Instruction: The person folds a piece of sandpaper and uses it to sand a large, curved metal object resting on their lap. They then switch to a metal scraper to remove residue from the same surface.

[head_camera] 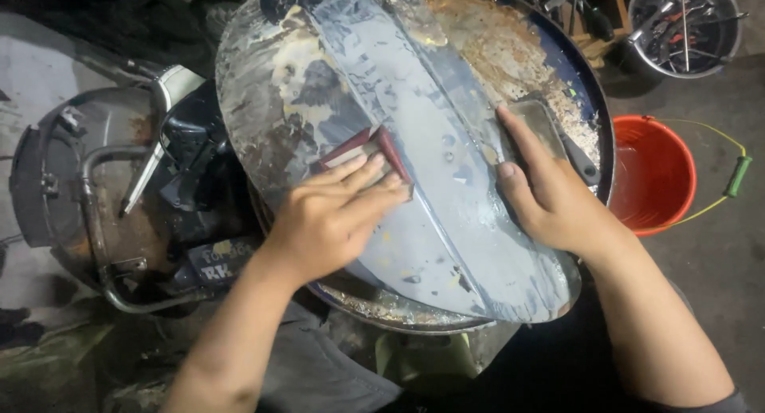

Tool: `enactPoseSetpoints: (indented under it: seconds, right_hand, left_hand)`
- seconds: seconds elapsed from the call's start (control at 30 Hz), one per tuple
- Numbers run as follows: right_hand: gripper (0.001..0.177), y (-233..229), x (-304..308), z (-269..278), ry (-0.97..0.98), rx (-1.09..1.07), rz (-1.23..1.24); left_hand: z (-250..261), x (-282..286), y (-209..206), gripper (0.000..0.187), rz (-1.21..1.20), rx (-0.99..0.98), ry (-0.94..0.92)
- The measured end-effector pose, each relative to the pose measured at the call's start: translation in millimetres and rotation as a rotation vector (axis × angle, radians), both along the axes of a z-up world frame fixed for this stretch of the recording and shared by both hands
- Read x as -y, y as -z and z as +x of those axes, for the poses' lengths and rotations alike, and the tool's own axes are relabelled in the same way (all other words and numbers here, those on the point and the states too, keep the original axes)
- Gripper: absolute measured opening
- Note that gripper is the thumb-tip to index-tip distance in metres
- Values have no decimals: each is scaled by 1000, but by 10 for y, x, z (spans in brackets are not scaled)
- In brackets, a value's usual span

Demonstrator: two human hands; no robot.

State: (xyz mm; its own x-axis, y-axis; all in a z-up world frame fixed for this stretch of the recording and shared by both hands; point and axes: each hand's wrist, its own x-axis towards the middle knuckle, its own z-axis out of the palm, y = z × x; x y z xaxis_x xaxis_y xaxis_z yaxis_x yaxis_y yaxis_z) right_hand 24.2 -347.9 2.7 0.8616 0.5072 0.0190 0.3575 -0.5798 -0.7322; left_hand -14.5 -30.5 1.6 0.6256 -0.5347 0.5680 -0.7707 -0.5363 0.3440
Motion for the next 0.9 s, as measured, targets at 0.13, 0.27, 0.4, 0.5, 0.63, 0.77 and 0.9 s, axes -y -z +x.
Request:
enactPoseSetpoints:
  seconds: [0.13,0.27,0.4,0.5,0.63,0.77,0.9]
  right_hand:
    - [69,-4,5,-8,-27,28,3]
    - [71,4,12,37,-12,18,-51]
    - [71,10,13,-1,-4,12,-76]
    - [71,7,21,0,-30,28,-42]
    - [69,-19,4,2,-64,67,6]
    - [73,-28,-6,-15,-3,-18,-66]
    - [73,-2,5,-13,15,-9,-82]
  left_hand:
    - [270,-231,17,22,164,103,-235]
    - [97,-43,-29,25,77,122,-112]
    - [265,-172,72,19,69,106,-115]
    - [299,-358,54,23,-10,74,-196]
    - [111,-55,4,20,26,50,-56]
    - [181,-187,117,17,44,54,-59]
    - [221,-294,137,12,38,111,-203]
